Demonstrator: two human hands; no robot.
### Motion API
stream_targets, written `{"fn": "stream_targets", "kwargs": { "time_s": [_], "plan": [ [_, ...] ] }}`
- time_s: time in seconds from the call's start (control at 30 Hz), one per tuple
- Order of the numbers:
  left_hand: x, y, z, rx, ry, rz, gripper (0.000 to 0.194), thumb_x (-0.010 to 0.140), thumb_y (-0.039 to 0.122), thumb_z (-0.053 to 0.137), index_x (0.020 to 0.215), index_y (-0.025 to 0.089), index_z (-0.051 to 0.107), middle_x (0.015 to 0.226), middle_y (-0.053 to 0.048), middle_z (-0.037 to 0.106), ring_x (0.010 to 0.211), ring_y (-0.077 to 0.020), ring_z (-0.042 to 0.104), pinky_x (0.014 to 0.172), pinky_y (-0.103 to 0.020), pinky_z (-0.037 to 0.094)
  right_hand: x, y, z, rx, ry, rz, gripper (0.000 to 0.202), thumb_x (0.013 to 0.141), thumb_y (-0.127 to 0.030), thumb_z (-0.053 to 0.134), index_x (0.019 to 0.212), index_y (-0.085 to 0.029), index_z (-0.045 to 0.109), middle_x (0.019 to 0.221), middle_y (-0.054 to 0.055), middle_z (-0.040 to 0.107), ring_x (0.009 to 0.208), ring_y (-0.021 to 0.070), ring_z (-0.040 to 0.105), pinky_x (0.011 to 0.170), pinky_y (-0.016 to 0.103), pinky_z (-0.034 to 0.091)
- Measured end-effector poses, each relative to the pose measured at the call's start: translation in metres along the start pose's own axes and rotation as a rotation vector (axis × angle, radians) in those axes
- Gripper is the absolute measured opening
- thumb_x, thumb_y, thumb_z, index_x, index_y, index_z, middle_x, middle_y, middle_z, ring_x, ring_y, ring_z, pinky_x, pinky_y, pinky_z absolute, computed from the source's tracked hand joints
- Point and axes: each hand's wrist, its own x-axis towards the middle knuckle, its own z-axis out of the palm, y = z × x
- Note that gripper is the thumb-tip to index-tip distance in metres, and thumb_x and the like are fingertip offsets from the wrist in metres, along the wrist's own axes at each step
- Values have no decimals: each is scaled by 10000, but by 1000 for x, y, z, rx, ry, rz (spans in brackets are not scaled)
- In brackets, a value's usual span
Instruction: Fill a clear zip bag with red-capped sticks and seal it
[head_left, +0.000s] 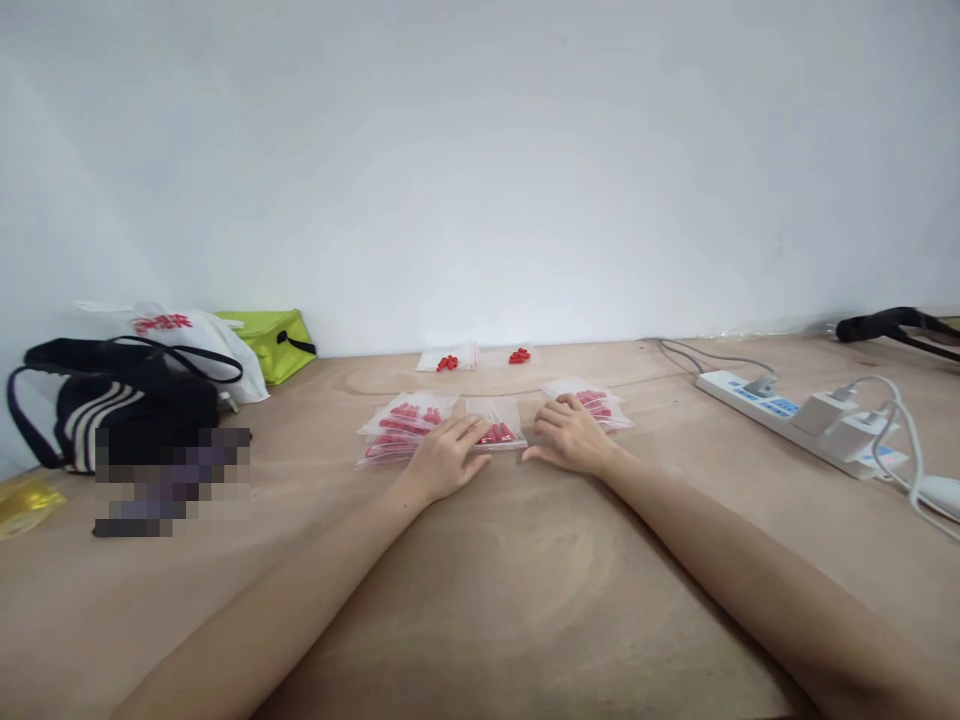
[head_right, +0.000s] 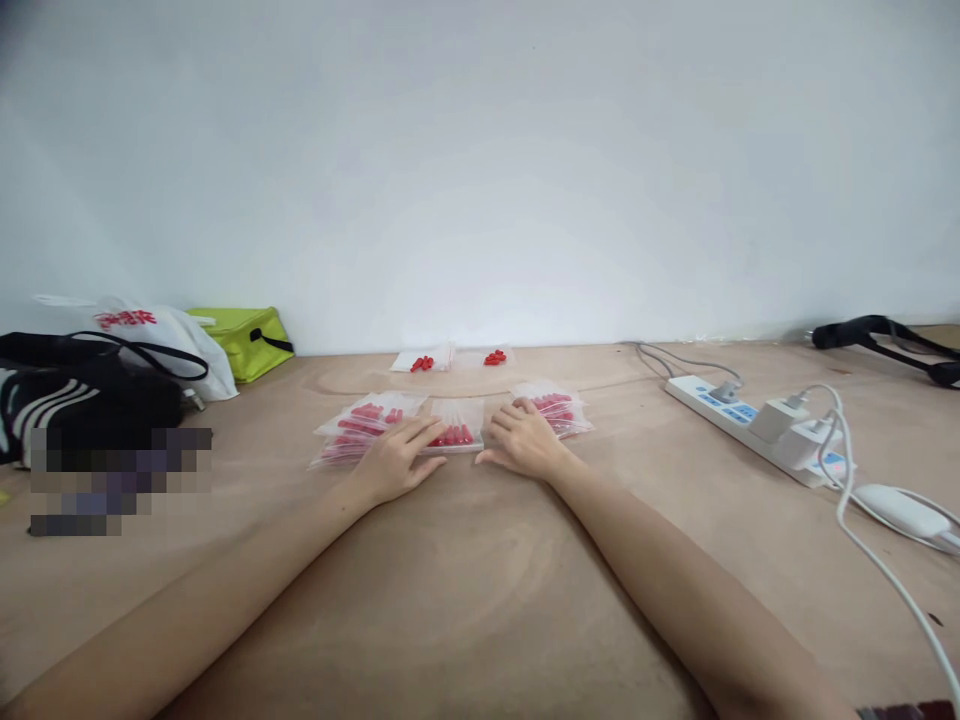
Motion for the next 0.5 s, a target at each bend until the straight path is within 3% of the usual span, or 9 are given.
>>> {"fn": "stream_targets", "kwargs": {
  "time_s": [0.13,0.3,0.4,0.5],
  "plan": [
    [11,6,14,-6,-117,-45,221,822,139,467,1001,162,593,976,-68,646,889,-196,599,762,-334,495,-10,29,-16,118,-52,217,216,783,-345,491,810,-159,597,851,75,602,817,182,488,739,311,291],
    [16,-10,22,79,-203,-108,235,786,57,429,898,140,618,899,-92,664,808,-206,616,694,-336,496,-28,63,-23,126,-182,447,223,701,-178,471,829,-199,653,896,62,625,851,194,497,705,310,297],
    [9,-24,17,120,-207,-145,246,775,59,414,882,134,622,876,-96,667,769,-208,621,663,-324,490,-35,73,-23,95,-284,477,333,669,-99,456,890,-239,661,933,44,631,867,187,498,685,297,293],
    [0,-33,10,158,-220,-169,239,777,82,418,884,135,624,856,-94,668,751,-206,621,650,-314,483,-38,78,-22,20,-328,416,334,669,-82,487,899,-246,665,941,41,637,865,183,497,682,297,282]
  ]
}}
